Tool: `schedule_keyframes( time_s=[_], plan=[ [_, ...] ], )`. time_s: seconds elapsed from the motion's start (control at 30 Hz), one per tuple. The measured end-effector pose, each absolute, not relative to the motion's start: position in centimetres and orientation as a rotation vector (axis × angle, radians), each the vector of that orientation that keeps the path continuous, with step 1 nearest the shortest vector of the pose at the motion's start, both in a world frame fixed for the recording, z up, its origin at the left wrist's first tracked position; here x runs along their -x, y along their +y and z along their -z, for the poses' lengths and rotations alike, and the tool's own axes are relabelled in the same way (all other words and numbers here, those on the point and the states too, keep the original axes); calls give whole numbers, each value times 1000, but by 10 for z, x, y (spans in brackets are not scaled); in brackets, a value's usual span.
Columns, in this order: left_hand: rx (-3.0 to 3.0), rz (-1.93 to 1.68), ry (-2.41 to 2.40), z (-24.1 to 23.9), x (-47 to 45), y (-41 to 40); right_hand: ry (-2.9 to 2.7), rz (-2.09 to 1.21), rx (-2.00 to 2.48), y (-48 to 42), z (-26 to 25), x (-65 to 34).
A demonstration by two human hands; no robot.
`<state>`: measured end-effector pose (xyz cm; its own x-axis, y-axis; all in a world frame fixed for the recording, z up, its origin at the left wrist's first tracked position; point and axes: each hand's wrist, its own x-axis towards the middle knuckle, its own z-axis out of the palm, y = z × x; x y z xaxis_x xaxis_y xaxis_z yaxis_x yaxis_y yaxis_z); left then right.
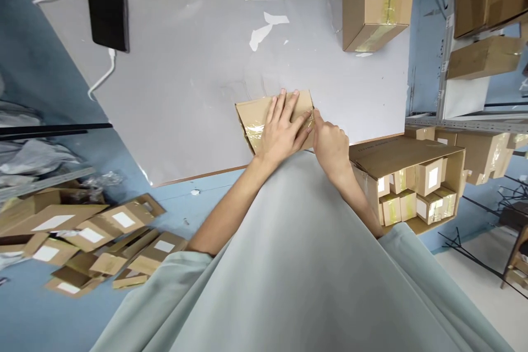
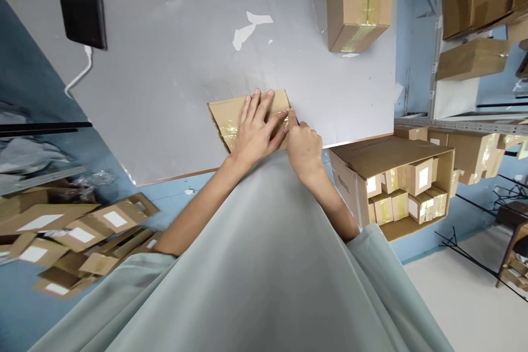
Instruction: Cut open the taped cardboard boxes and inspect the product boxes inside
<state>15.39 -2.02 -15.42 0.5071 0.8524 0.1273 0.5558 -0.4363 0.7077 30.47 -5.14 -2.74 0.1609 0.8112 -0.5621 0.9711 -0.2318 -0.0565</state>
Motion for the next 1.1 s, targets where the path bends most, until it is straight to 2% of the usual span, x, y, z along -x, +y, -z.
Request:
schedule_keyframes(
  time_s=[0.27,0.53,0.67,0.9,1.1],
  plan=[
    [-2161,-605,1154,154,-156,-19,1548,731,-2017,-60,14,-297],
    [-2082,-671,1116,147,-148,-11,1818,804,-2537,-108,46,-326],
    [-1993,-773,1281,138,-121,-29,1686,706,-2837,-102,96,-362],
    [-1778,-811,1639,165,-63,-48,1243,832,-2862,-44,223,-405],
    [-1722,-817,1777,177,-4,-51,1262,785,-2833,-31,254,-416]
  ],
)
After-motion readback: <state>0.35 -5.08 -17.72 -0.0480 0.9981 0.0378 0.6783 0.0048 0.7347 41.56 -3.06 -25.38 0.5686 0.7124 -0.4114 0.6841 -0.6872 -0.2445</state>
